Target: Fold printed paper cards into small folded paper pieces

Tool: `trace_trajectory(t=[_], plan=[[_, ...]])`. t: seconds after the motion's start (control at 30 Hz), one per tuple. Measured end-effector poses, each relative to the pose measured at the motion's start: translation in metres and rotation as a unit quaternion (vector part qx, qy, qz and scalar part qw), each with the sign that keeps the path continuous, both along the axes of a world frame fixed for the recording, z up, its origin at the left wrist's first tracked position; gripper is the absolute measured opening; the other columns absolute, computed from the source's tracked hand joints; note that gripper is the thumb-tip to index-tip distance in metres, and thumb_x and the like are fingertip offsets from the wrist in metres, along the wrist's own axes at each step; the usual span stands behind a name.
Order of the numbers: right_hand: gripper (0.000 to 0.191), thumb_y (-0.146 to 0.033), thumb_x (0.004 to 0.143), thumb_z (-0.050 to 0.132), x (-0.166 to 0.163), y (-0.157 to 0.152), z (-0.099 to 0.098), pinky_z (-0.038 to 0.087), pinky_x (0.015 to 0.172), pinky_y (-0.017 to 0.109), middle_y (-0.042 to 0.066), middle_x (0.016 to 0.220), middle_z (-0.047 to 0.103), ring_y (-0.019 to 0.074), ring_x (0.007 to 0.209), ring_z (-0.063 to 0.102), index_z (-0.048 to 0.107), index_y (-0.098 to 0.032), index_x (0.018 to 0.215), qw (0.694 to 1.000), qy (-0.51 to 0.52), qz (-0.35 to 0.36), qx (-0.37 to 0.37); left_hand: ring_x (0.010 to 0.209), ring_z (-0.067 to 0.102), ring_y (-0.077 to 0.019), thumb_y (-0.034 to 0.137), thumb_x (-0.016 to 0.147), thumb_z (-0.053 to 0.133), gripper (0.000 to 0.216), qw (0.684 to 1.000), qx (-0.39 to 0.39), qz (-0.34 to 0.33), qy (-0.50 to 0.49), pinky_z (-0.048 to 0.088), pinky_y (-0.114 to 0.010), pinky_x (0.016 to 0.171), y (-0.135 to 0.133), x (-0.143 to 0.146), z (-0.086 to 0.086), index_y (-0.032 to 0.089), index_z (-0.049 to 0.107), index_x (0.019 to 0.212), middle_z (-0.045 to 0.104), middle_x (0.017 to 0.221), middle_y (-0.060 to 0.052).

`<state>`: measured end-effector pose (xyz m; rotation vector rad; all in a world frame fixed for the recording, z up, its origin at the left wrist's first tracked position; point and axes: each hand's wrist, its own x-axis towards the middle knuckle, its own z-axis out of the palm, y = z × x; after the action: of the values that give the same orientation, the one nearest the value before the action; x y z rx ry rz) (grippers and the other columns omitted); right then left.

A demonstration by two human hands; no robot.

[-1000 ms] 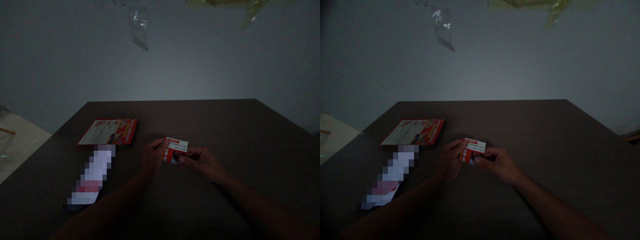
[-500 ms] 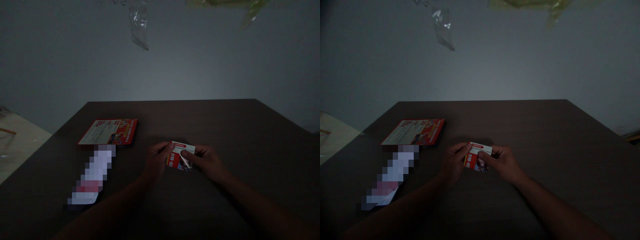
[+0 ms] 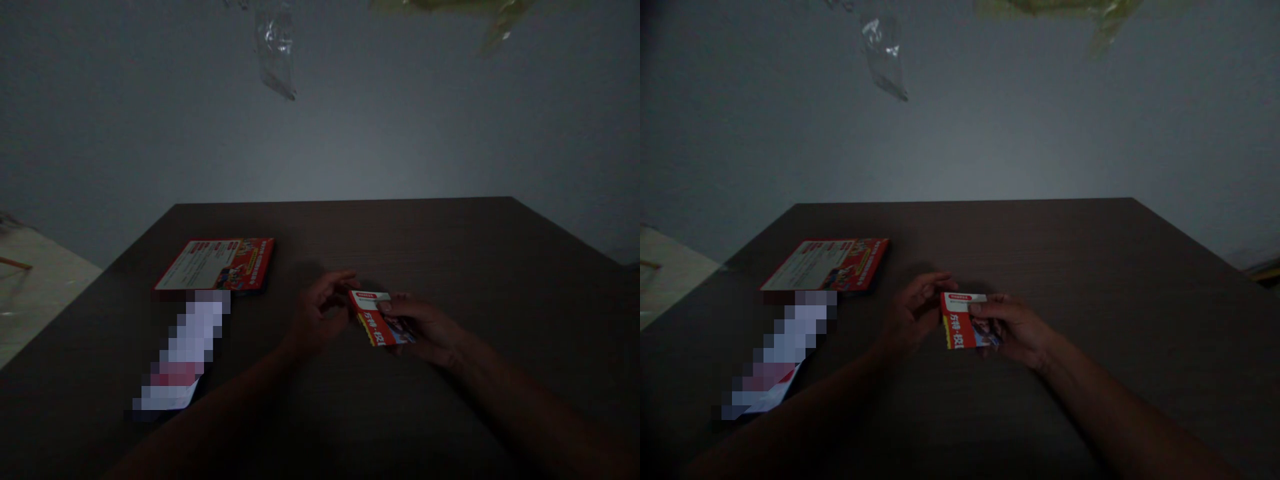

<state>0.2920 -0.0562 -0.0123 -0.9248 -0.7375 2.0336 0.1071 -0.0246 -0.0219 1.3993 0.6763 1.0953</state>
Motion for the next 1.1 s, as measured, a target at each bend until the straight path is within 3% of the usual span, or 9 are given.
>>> trace_trajectory(t=[0.13, 0.27, 0.47, 0.6, 0.7, 0.77, 0.83, 1.0, 1.1], plan=[[0.022, -0.028, 0.071, 0.070, 0.005, 0.000, -0.004, 0.045, 0.038, 0.016, 0.001, 0.057, 0.063, 0.0071, 0.041, 0.055, 0.063, -0.009, 0.078, 0.994, 0.053, 0.071, -0.062, 0.096, 0.059, -0.0213, 0.022, 0.065, 0.076, 0.039, 0.990, 0.127, -0.059, 0.012, 0.050, -0.031, 0.079, 0.002, -0.001, 0.000, 0.019, 0.066, 0.102, 0.058, 0.108, -0.010], [0.023, -0.028, 0.068, 0.068, 0.005, -0.002, -0.008, 0.042, 0.034, 0.016, 0.000, 0.055, 0.063, 0.0073, 0.036, 0.053, 0.062, -0.009, 0.077, 0.981, 0.085, 0.126, -0.116, 0.090, 0.060, -0.0193, 0.022, 0.064, 0.078, 0.026, 0.976, 0.200, -0.079, 0.021, 0.049, -0.031, 0.078, 0.004, 0.000, 0.001, 0.020, 0.071, 0.089, 0.061, 0.100, -0.008], [0.027, -0.041, 0.074, 0.061, 0.010, -0.003, -0.013, 0.047, 0.039, 0.021, -0.001, 0.054, 0.060, 0.0099, 0.040, 0.055, 0.060, -0.014, 0.074, 0.967, 0.112, 0.177, -0.147, 0.065, 0.057, -0.0130, 0.029, 0.070, 0.073, 0.014, 0.988, 0.107, -0.022, 0.106, 0.043, -0.023, 0.057, -0.005, 0.002, 0.011, 0.015, 0.071, 0.069, 0.061, 0.073, -0.005], [0.040, -0.050, 0.075, 0.060, 0.009, 0.000, -0.013, 0.051, 0.048, 0.024, 0.007, 0.069, 0.068, 0.0139, 0.053, 0.063, 0.064, -0.011, 0.083, 0.990, -0.001, 0.133, -0.045, 0.058, 0.052, -0.0112, 0.031, 0.071, 0.071, 0.018, 0.991, 0.055, 0.016, 0.118, 0.039, -0.021, 0.053, -0.003, -0.001, 0.010, 0.015, 0.070, 0.065, 0.057, 0.064, -0.001], [0.037, -0.049, 0.079, 0.059, 0.008, 0.003, -0.009, 0.050, 0.055, 0.024, 0.007, 0.075, 0.068, 0.0136, 0.060, 0.062, 0.066, -0.013, 0.085, 0.991, -0.108, -0.012, 0.081, 0.060, 0.053, -0.0113, 0.032, 0.073, 0.070, 0.018, 0.991, 0.031, 0.012, 0.129, 0.039, -0.021, 0.055, -0.001, -0.003, 0.009, 0.015, 0.071, 0.071, 0.059, 0.065, -0.001], [0.034, -0.048, 0.083, 0.056, 0.009, 0.002, -0.005, 0.049, 0.061, 0.025, 0.005, 0.079, 0.068, 0.0133, 0.066, 0.061, 0.068, -0.016, 0.090, 0.967, -0.164, -0.098, 0.170, 0.060, 0.053, -0.0114, 0.033, 0.073, 0.069, 0.019, 0.990, 0.018, 0.005, 0.142, 0.038, -0.021, 0.055, 0.000, -0.003, 0.009, 0.014, 0.072, 0.074, 0.060, 0.066, -0.001], [0.032, -0.046, 0.084, 0.056, 0.010, -0.001, 0.000, 0.048, 0.065, 0.026, 0.004, 0.078, 0.068, 0.0143, 0.069, 0.060, 0.069, -0.018, 0.092, 0.932, -0.226, -0.124, 0.256, 0.058, 0.051, -0.0105, 0.034, 0.073, 0.069, 0.021, 0.988, 0.013, 0.002, 0.152, 0.036, -0.021, 0.053, -0.001, -0.001, 0.009, 0.014, 0.071, 0.071, 0.057, 0.062, 0.000], [0.017, -0.031, 0.076, 0.069, 0.004, -0.010, 0.009, 0.045, 0.060, 0.026, 0.003, 0.076, 0.065, 0.0148, 0.068, 0.058, 0.069, -0.018, 0.087, 0.847, -0.334, -0.081, 0.406, 0.054, 0.045, -0.0087, 0.032, 0.074, 0.068, 0.023, 0.988, 0.036, -0.028, 0.148, 0.032, -0.021, 0.051, -0.005, 0.003, 0.007, 0.012, 0.066, 0.062, 0.050, 0.060, 0.001], [0.011, -0.027, 0.076, 0.069, 0.000, -0.009, 0.009, 0.045, 0.059, 0.027, 0.004, 0.075, 0.064, 0.0148, 0.068, 0.058, 0.070, -0.018, 0.083, 0.815, -0.349, -0.089, 0.453, 0.055, 0.046, -0.0094, 0.032, 0.075, 0.066, 0.023, 0.983, 0.049, -0.053, 0.166, 0.031, -0.021, 0.050, -0.007, 0.005, 0.005, 0.013, 0.065, 0.063, 0.051, 0.061, 0.001]])
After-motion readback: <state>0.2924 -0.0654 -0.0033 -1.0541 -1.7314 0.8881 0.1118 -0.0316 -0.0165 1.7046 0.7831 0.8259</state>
